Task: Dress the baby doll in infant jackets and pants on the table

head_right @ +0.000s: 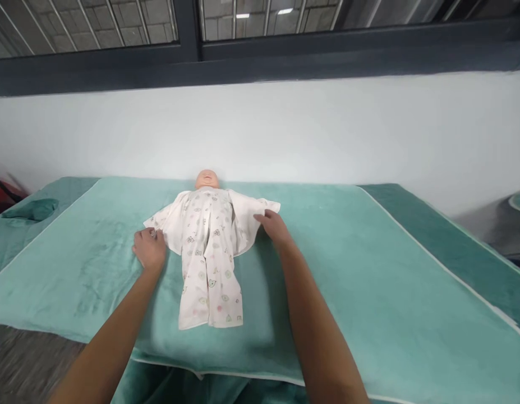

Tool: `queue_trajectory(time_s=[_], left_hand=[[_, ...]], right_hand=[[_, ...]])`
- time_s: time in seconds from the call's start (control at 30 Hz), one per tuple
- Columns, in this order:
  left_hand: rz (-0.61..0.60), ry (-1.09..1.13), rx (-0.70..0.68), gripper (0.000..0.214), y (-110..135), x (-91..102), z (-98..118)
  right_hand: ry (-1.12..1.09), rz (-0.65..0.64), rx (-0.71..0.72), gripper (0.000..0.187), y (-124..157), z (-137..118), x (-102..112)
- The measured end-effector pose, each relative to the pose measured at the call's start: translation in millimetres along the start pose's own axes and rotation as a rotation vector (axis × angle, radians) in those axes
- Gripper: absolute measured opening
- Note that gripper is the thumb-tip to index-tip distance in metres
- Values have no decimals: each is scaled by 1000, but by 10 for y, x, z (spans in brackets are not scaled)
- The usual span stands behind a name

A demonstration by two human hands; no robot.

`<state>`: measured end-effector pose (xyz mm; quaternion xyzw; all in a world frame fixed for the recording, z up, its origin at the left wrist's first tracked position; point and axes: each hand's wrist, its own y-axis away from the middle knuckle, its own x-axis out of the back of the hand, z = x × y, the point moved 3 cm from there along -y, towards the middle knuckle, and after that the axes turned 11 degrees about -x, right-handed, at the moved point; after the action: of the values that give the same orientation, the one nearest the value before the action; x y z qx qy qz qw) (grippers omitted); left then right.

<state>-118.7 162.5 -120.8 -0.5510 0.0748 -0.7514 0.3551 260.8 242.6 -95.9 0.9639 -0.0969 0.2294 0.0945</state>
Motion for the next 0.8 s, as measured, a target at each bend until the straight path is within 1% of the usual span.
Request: queue_trajectory(time_s=[0.07,0.1,0.13,0.17,0.2,0.23,0.27,0.3,0.33,0.37,0.4,0.47,0.5,0.53,0.57,0.6,0.67,0.73,0.8], left_hand=[[-4,-1,-1,31,6,1,10],[-9,-4,-3,31,11,1,16],[-13,-8,-5,30,17,1,21],[-16,-12,-7,30,23,1,26],[-17,-13,-10,29,30,2,29],[-18,-12,-15,27,35,0,31],[-20,-9,-25,26,40,-3,32],[-23,-3,-37,25,43,-7,31],[-23,4,-49,24,44,-13,29],[-22,13,-61,24,44,-18,27],[-18,23,-72,23,43,-22,26],[-3,50,-85,22,39,-23,24],[6,65,-86,21,39,-20,22],[15,82,-85,19,42,-15,20],[25,104,-81,18,48,-9,14],[33,140,-79,17,56,-5,6],[37,263,-71,16,76,-6,-18],[32,445,-29,20,81,-19,-44],[32,644,67,21,52,-13,-31]], right_hand=[[-331,-90,111,25,101,-248,-56],[-459,-181,178,24,185,-395,-80],[-494,-305,243,21,283,-554,-101],[-425,-475,306,20,394,-718,-124],[-282,-691,364,18,512,-870,-148],[-128,-898,395,19,621,-994,-160],[11,-1063,402,20,701,-1089,-162],[91,-1148,414,22,739,-1167,-161],[103,-1160,426,24,735,-1227,-175],[46,-1083,443,26,687,-1269,-211],[-66,-925,458,27,605,-1284,-266],[-305,-483,463,29,415,-1209,-425],[-369,-271,454,30,338,-1126,-529],[-359,-142,458,32,285,-1042,-658],[-289,-106,487,35,251,-973,-800],[-223,-98,517,38,228,-915,-924],[-100,-141,566,42,207,-842,-1091],[-50,-167,576,43,201,-816,-1136],[-34,-176,568,46,199,-820,-1117]])
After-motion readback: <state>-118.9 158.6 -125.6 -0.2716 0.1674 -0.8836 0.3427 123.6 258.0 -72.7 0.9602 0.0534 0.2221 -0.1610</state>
